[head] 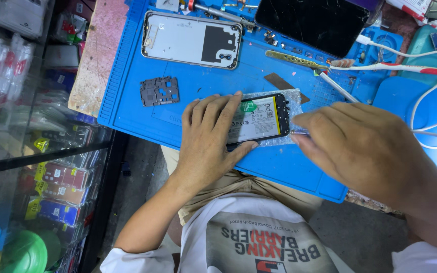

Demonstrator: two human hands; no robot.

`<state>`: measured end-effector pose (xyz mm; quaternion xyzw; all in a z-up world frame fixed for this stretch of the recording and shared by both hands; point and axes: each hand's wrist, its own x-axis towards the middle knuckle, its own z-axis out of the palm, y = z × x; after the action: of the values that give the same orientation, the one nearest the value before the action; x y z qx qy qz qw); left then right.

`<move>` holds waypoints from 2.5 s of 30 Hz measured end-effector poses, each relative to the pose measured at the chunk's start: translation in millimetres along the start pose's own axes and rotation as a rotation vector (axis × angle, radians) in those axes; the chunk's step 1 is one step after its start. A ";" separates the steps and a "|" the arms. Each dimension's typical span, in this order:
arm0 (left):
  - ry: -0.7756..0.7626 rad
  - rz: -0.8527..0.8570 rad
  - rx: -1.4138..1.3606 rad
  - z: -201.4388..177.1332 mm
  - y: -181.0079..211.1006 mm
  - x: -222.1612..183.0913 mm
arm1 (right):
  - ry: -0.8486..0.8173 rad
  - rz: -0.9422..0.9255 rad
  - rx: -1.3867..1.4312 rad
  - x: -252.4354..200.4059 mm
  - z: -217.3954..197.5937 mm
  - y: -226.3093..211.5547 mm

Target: The person works on disassembled mobile phone components at a repair bench, using a screwdriver to remove or install small screws from the internal chassis. The person then picks up and handles a blue smartphone, turning it over to show its back and sides while holding it by hand.

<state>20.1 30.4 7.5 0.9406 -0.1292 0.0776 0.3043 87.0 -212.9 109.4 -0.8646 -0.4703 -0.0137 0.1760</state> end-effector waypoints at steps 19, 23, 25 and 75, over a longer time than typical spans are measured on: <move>-0.003 0.000 0.006 -0.6 0.0 2.2 | -0.131 0.197 -0.018 -0.5 13.3 -1.6; -0.005 -0.003 0.008 -0.6 0.5 0.2 | -0.033 0.083 0.041 2.2 10.7 -6.4; -0.005 0.002 0.008 -0.7 0.0 2.0 | -0.041 0.115 -0.043 2.2 9.2 -6.8; -0.155 -0.095 0.045 -44.0 -19.7 -8.0 | 0.277 0.355 0.108 -6.7 -17.0 22.6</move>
<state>15.2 73.5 30.1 0.9554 -0.1055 -0.0070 0.2756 104.2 -234.9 117.5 -0.9129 -0.2823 -0.0759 0.2847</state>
